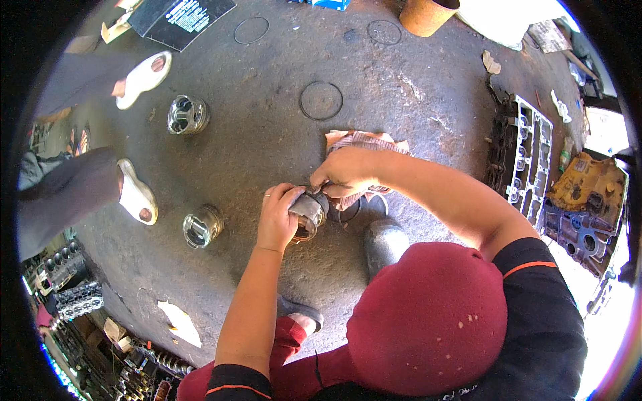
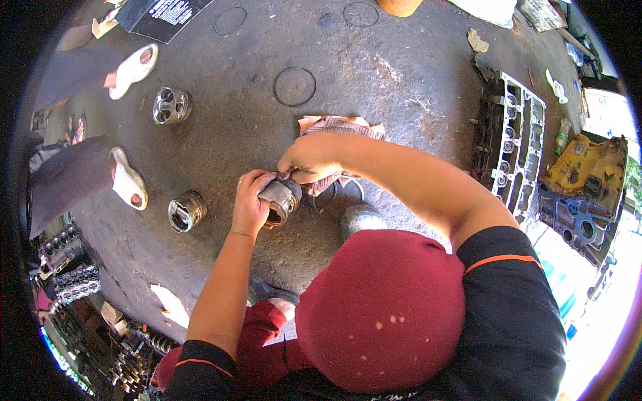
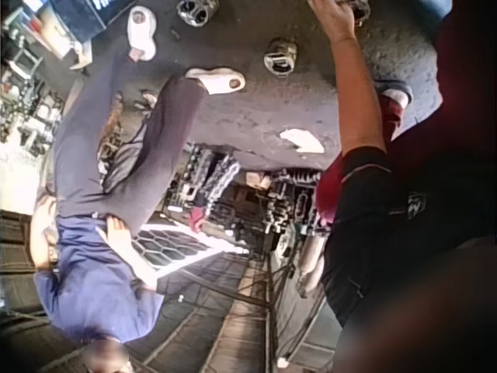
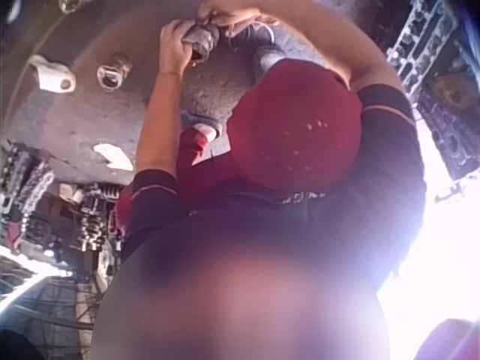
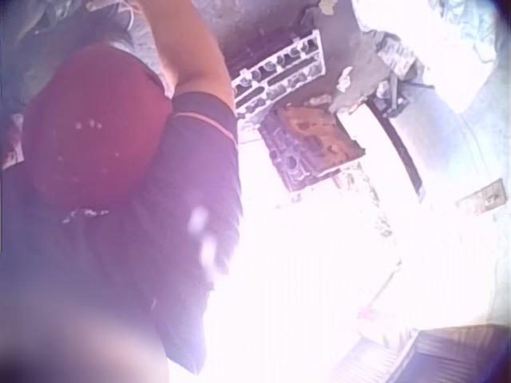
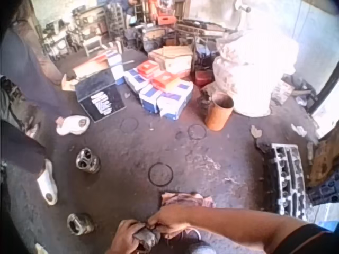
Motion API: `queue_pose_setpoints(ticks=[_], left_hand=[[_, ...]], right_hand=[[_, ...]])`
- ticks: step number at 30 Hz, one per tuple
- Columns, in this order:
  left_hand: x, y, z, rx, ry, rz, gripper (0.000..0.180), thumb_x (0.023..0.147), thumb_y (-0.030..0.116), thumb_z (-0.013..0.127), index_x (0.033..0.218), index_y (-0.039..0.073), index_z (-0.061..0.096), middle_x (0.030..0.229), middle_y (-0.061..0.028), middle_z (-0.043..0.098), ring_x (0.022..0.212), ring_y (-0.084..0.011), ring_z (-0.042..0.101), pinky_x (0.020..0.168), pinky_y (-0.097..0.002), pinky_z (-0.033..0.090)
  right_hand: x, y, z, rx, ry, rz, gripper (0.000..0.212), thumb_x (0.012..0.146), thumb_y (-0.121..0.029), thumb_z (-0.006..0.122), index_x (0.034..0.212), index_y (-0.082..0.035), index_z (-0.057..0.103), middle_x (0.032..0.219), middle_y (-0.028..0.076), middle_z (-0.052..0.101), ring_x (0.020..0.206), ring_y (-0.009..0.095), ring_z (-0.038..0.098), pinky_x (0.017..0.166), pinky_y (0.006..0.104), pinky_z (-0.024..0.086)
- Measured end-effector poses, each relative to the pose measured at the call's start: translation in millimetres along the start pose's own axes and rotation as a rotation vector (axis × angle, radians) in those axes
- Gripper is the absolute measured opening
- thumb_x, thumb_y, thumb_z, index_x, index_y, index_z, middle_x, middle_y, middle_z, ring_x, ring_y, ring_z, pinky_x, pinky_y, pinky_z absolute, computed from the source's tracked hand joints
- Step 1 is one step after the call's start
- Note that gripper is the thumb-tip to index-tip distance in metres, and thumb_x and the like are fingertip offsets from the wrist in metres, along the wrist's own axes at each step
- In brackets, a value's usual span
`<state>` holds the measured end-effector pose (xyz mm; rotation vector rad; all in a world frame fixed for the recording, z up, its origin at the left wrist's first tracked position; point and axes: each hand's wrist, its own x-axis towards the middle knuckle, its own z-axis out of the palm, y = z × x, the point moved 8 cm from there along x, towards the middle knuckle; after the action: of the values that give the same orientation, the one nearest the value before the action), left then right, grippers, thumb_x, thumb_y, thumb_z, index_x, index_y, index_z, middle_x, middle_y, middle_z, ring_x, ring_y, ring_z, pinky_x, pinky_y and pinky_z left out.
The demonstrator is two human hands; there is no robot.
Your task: The person sits on the floor and wipes several metal pistons with a cloth. They rotate each piston to clean different sides and grooves, then place them on the floor. Another person briefly enters the frame and hands over a piston ring.
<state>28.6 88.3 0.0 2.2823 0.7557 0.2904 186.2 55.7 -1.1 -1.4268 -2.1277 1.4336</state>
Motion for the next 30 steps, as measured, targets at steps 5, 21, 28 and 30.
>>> queue_pose_setpoints(ticks=[5,21,28,30], left_hand=[[7,4,2,0.02,-0.073,0.01,0.052,0.071,-0.011,0.061,0.117,0.01,0.074,0.117,-0.0124,0.066,0.112,-0.037,0.06,0.102,-0.0453,0.05],[22,-23,-17,-0.087,-0.231,-0.112,0.049,0.08,-0.01,0.055,0.122,0.009,0.072,0.126,-0.0137,0.067,0.115,-0.0368,0.065,0.101,-0.0445,0.052],[17,-19,-23,0.032,-0.173,-0.203,0.046,0.086,-0.005,0.057,0.128,0.01,0.07,0.126,-0.0141,0.067,0.113,-0.0363,0.066,0.099,-0.0436,0.054],[18,-17,-24,0.017,-0.162,-0.202,0.047,0.087,-0.005,0.057,0.13,0.011,0.069,0.126,-0.014,0.067,0.113,-0.0364,0.066,0.099,-0.044,0.054]], right_hand=[[-3,2,-3,0.059,-0.017,-0.035,0.027,0.083,-0.023,0.069,0.108,-0.015,0.073,0.097,0.014,0.075,0.093,0.039,0.071,0.078,0.0497,0.054],[9,3,-5,-0.152,0.176,-0.006,0.035,0.086,-0.032,0.072,0.117,-0.016,0.072,0.1,0.011,0.076,0.1,0.032,0.074,0.082,0.0478,0.057],[2,-12,9,-0.285,0.282,0.165,0.03,0.095,-0.026,0.063,0.123,-0.016,0.067,0.104,0.012,0.072,0.098,0.034,0.073,0.081,0.0476,0.059],[0,-5,7,-0.151,0.395,0.196,0.029,0.096,-0.023,0.063,0.123,-0.013,0.067,0.101,0.013,0.073,0.095,0.034,0.073,0.08,0.0473,0.058]])
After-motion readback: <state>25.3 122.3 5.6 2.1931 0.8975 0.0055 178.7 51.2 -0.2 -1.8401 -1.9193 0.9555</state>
